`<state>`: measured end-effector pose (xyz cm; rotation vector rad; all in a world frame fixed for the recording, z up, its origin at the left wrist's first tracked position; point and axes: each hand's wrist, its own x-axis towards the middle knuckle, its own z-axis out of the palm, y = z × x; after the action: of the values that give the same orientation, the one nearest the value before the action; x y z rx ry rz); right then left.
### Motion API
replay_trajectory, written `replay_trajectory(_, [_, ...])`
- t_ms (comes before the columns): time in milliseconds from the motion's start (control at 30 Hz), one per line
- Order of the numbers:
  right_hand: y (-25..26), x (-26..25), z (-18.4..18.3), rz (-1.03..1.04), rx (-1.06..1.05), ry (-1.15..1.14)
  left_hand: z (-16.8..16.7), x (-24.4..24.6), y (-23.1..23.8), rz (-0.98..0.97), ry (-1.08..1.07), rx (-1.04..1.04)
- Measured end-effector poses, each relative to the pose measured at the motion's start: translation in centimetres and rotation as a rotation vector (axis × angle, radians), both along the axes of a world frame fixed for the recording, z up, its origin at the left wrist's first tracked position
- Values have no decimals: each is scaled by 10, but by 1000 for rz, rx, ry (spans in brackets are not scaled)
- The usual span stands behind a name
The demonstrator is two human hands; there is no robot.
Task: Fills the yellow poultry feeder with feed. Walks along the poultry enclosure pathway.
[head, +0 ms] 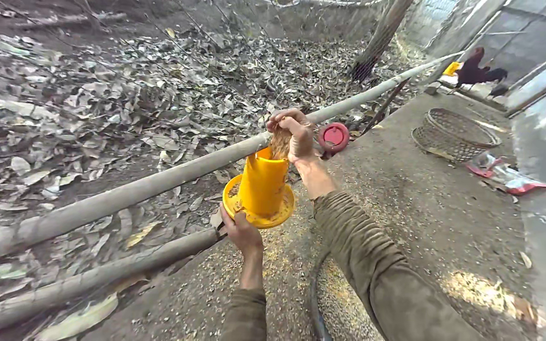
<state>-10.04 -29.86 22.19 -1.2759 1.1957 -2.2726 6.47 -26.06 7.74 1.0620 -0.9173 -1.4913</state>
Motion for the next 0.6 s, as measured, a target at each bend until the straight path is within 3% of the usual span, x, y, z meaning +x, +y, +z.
replay_trajectory(200, [24,24,10,-196,209,233,-5,-5,-9,-24,32,4])
replay_trajectory(333, [40,36,40,-387,508,51,-12,-8,-16,-48,42,3])
replay_trajectory(400, [48,14,19,-318,317,-132,-20,-9,-19,-71,69,23])
replay_trajectory(467, [89,-3,-7,-153,265,-211,-29,-8,-23,-126,126,61])
replay_trajectory(533, [153,-10,-38,-70,380,-210,-35,-10,-26,-143,190,93])
replay_trajectory(600, [225,-13,-84,-163,607,-117,-32,-11,-24,-203,189,117])
